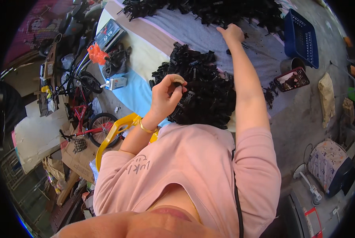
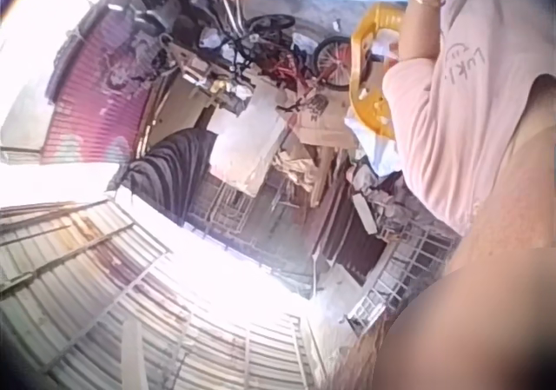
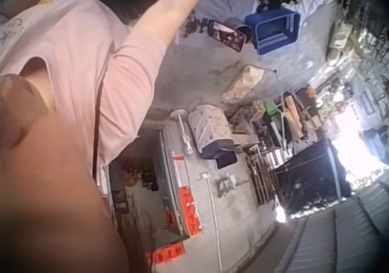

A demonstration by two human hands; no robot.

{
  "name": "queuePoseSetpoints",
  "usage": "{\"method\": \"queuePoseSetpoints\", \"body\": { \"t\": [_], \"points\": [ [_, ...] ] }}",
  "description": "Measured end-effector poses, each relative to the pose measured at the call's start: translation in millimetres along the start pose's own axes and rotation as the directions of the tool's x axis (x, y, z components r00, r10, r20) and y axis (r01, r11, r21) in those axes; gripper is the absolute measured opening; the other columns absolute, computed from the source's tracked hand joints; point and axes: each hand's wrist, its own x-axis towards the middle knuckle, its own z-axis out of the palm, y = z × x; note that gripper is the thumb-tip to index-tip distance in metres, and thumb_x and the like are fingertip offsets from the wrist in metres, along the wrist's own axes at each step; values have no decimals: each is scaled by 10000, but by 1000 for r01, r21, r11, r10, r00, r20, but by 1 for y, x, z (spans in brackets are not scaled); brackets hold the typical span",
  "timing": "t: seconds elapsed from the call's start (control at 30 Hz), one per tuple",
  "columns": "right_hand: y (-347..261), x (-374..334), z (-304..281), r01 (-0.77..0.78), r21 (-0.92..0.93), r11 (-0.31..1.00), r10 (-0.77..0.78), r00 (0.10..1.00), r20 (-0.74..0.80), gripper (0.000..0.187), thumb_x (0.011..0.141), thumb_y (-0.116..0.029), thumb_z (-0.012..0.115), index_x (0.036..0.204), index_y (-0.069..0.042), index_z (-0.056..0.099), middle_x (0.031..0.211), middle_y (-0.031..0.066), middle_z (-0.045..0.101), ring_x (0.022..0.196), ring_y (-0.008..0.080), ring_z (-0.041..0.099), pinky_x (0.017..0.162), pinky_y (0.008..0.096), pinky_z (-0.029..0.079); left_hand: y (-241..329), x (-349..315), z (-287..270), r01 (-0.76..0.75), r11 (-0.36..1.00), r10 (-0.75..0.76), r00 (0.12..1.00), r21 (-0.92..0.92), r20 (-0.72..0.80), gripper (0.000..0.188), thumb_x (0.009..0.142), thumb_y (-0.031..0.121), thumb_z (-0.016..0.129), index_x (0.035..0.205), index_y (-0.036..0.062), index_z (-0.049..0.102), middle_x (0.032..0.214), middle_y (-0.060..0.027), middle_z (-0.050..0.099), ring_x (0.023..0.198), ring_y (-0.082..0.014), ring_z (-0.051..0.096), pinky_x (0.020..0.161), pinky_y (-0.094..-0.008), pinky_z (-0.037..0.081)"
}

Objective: Manually preparing and separating bunches of synthetic hair extensions at a workbench.

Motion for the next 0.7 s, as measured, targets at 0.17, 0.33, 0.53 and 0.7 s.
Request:
{"method": "queuePoseSetpoints", "body": {
  "t": [0.17, 0.33, 0.53, 0.7],
  "points": [
    [-4, -10, 2, 0, 80, 997, 9, 994, -111, 393, 703, -367, 639, 992, -102, 652, 964, 139, 640, 901, 320, 605, 773, 420, 484, 7, 1, 0, -344, 867, 330, 938, 360, 102, 310, 697, 3, 594, 1005, 40, 581, 891, -93, 628, 768, -253, 591, 701, -298, 498],
    [16, -42, -30, 157, 69, 985, -140, 969, -205, 307, 690, -229, 680, 966, -99, 648, 856, 104, 639, 766, 263, 620, 669, 364, 499, 13, 4, -4, -399, 800, 310, 915, 449, 259, 362, 702, 75, 660, 1052, 49, 572, 978, -110, 607, 946, -281, 551, 787, -321, 475],
    [-22, -146, -104, 697, 368, 615, -606, 717, -346, 317, 634, 35, 669, 923, -85, 618, 676, 55, 547, 551, 190, 535, 496, 277, 435, 0, 21, -6, 22, 958, 7, 995, -285, 99, 627, 789, 143, 664, 1300, -19, 339, 1202, -149, 503, 1076, -217, 512, 933, -327, 409],
    [-39, -197, -126, 796, 421, 434, -669, 598, -441, 317, 614, 27, 685, 908, -71, 622, 668, 42, 541, 533, 191, 539, 474, 276, 439, 7, 36, -11, 451, 591, 12, 824, -669, 566, 786, 735, 188, 721, 1352, 15, 265, 1218, -142, 483, 1098, -212, 495, 949, -332, 396]
  ]
}}
